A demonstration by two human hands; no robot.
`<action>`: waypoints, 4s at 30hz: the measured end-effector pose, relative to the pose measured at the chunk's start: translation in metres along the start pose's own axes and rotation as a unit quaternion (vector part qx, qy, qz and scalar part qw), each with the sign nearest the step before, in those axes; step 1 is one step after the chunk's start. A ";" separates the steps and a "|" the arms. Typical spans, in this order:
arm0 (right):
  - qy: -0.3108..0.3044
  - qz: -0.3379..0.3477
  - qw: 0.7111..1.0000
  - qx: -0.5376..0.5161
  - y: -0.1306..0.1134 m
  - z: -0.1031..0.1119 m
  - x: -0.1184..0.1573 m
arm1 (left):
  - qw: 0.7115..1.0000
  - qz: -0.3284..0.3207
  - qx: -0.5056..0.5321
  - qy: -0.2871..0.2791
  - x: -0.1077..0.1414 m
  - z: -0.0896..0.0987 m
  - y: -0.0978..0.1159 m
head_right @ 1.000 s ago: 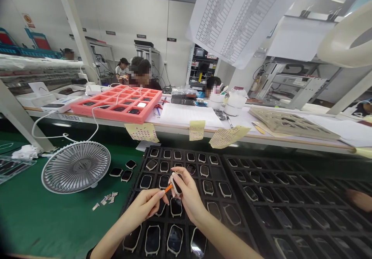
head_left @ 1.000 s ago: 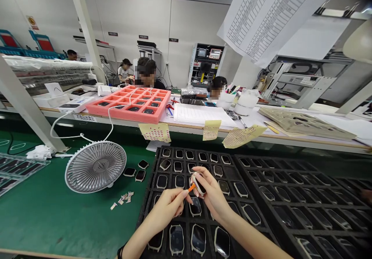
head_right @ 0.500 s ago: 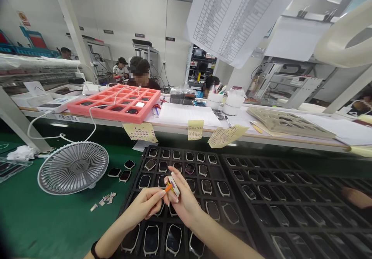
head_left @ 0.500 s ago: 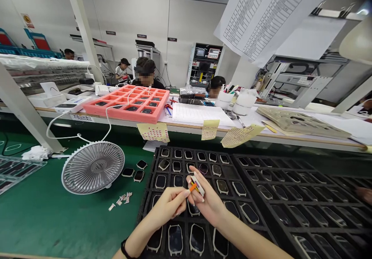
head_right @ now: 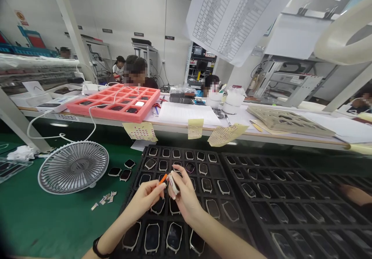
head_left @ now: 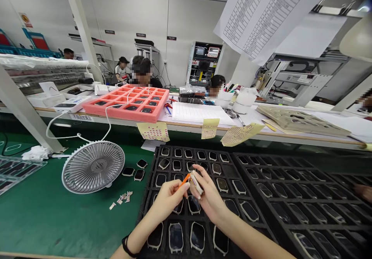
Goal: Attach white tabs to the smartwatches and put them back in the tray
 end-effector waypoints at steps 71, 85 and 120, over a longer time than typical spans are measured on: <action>-0.086 -0.013 0.993 0.078 0.013 -0.025 -0.011 | 0.994 0.087 0.055 -0.033 0.026 0.001 -0.008; -0.089 -0.083 0.991 -0.053 0.031 -0.027 -0.009 | 0.990 0.073 0.118 0.012 0.025 0.004 -0.015; 0.149 0.227 0.767 0.582 -0.069 0.111 -0.078 | 0.899 0.110 -0.394 0.154 0.079 0.149 -0.022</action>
Point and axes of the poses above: each hand's wrist, its own x-axis away from the middle knuckle, its own z-axis out of the back of the hand, y = z × x, the point moved 9 cm from there along -x, towards the middle knuckle, and after that the axes turned 10 degrees about -z, right-handed, at the moved point
